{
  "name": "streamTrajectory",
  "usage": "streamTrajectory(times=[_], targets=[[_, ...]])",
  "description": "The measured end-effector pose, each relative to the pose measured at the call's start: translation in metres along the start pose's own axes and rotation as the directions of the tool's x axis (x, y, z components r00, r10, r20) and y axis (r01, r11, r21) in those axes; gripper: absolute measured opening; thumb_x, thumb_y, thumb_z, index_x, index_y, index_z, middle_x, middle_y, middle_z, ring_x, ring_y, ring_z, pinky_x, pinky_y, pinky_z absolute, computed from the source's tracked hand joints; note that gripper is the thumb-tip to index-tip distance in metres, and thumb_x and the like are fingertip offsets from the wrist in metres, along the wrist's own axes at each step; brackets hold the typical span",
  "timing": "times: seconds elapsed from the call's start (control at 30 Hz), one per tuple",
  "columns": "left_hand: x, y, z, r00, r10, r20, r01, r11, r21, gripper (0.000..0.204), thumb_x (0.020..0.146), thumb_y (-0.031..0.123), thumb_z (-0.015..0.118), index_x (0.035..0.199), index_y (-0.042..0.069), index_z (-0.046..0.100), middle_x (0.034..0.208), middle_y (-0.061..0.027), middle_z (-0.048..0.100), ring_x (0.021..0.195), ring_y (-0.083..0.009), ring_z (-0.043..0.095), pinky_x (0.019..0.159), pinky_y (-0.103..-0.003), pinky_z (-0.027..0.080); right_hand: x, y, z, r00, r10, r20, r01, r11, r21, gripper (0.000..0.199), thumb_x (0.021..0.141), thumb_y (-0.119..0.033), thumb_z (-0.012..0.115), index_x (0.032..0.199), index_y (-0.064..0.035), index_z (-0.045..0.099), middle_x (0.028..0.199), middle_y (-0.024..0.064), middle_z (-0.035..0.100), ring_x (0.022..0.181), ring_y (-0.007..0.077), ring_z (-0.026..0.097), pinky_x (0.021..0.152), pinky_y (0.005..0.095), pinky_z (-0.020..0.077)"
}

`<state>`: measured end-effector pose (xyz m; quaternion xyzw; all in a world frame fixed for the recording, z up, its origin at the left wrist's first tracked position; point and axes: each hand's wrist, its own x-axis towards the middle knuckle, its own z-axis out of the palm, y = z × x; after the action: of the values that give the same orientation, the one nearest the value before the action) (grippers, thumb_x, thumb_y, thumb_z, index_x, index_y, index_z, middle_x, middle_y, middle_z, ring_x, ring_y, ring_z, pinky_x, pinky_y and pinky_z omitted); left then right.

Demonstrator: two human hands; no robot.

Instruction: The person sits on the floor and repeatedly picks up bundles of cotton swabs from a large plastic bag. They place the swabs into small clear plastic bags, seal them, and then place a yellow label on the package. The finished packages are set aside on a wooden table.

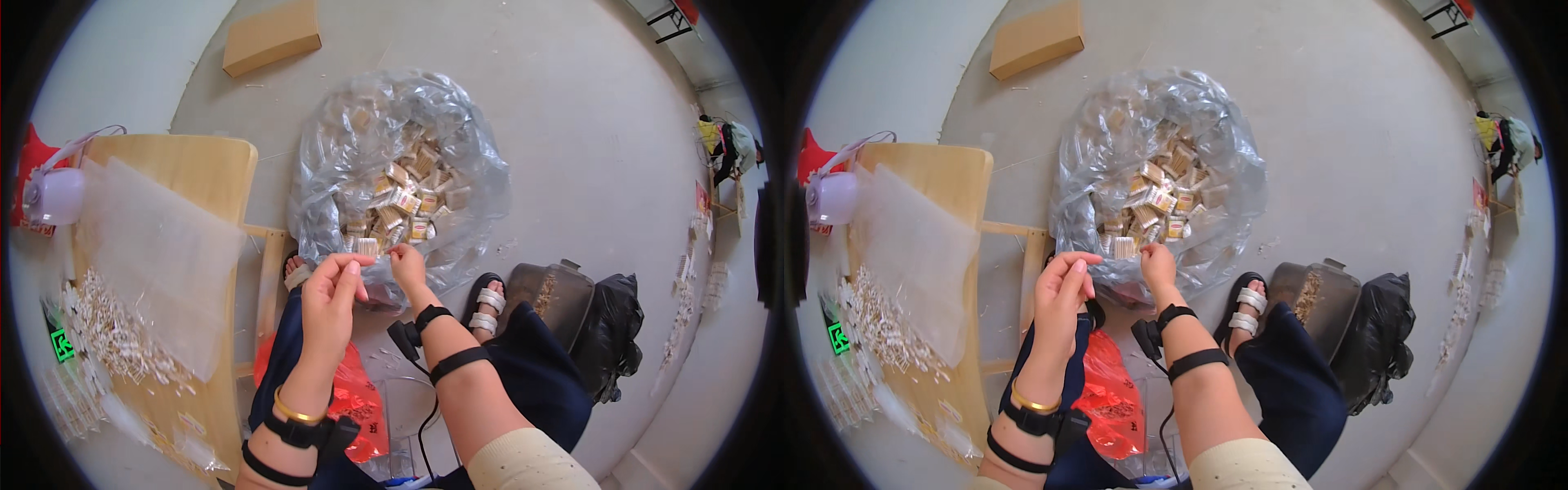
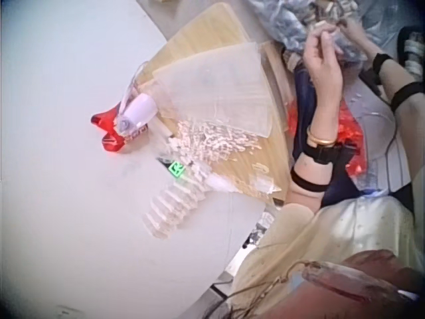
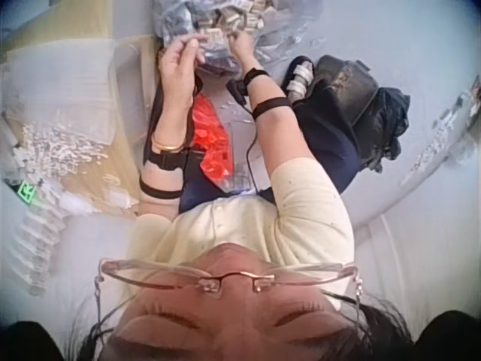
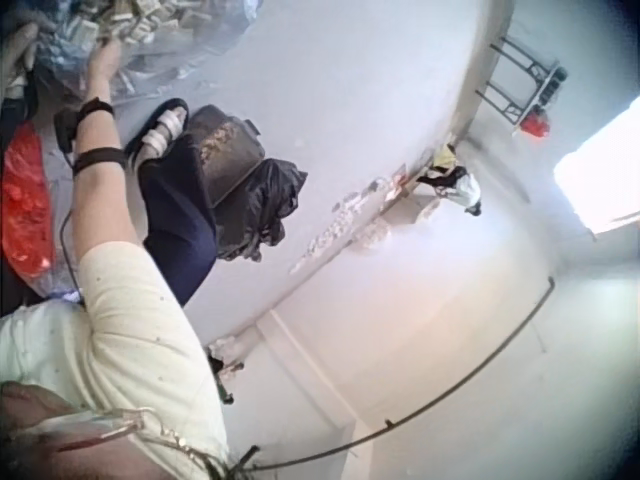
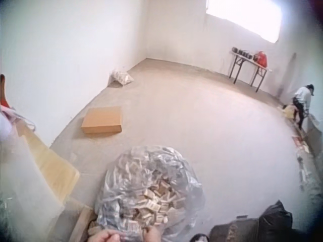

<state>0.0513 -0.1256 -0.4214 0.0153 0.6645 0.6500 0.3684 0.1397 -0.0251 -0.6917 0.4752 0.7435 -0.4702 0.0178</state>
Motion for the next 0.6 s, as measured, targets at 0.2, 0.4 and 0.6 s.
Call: streamTrajectory(times=[0.2, 0.4, 0.6], targets=[[0.009, 0.011, -0.003, 0.993, -0.110, -0.037, 0.103, 0.984, -0.146, 0.020, 0.098, 0.016, 0.048, 0.102, 0.002, 0.062, 0.066, 0.0027, 0.049, 0.058, -0.0011, 0.038, 0.051, -0.016, 0.027, 0.020, 0.000, 0.053, 0.986, 0.159, 0.056, -0.133, 0.939, -0.316, 0.034, 0.080, -0.032, 0.069, 0.099, -0.0045, 0.065, 0.098, 0.0181, 0.066, 0.094, 0.0362, 0.064, 0.081, 0.0441, 0.0503], [0.009, 0.009, -0.011, 0.989, -0.144, -0.020, 0.139, 0.974, -0.181, 0.021, 0.097, 0.016, 0.047, 0.101, 0.002, 0.062, 0.068, 0.0017, 0.051, 0.057, -0.0018, 0.038, 0.052, -0.017, 0.028, 0.012, 0.001, 0.067, 0.917, 0.383, 0.111, -0.318, 0.870, -0.377, 0.054, 0.072, -0.041, 0.078, 0.103, -0.0023, 0.056, 0.101, 0.0167, 0.066, 0.095, 0.0350, 0.064, 0.082, 0.0428, 0.0506], [0.007, 0.010, -0.009, 0.997, -0.060, -0.047, 0.051, 0.983, -0.174, 0.019, 0.095, 0.013, 0.051, 0.109, 0.002, 0.059, 0.081, 0.0011, 0.054, 0.068, -0.0028, 0.042, 0.063, -0.017, 0.034, 0.001, -0.026, -0.024, 0.955, 0.166, 0.247, -0.270, 0.833, 0.483, 0.037, 0.078, -0.021, 0.075, 0.104, -0.0047, 0.054, 0.086, 0.0035, 0.062, 0.080, 0.0151, 0.060, 0.071, 0.0307, 0.0459]])
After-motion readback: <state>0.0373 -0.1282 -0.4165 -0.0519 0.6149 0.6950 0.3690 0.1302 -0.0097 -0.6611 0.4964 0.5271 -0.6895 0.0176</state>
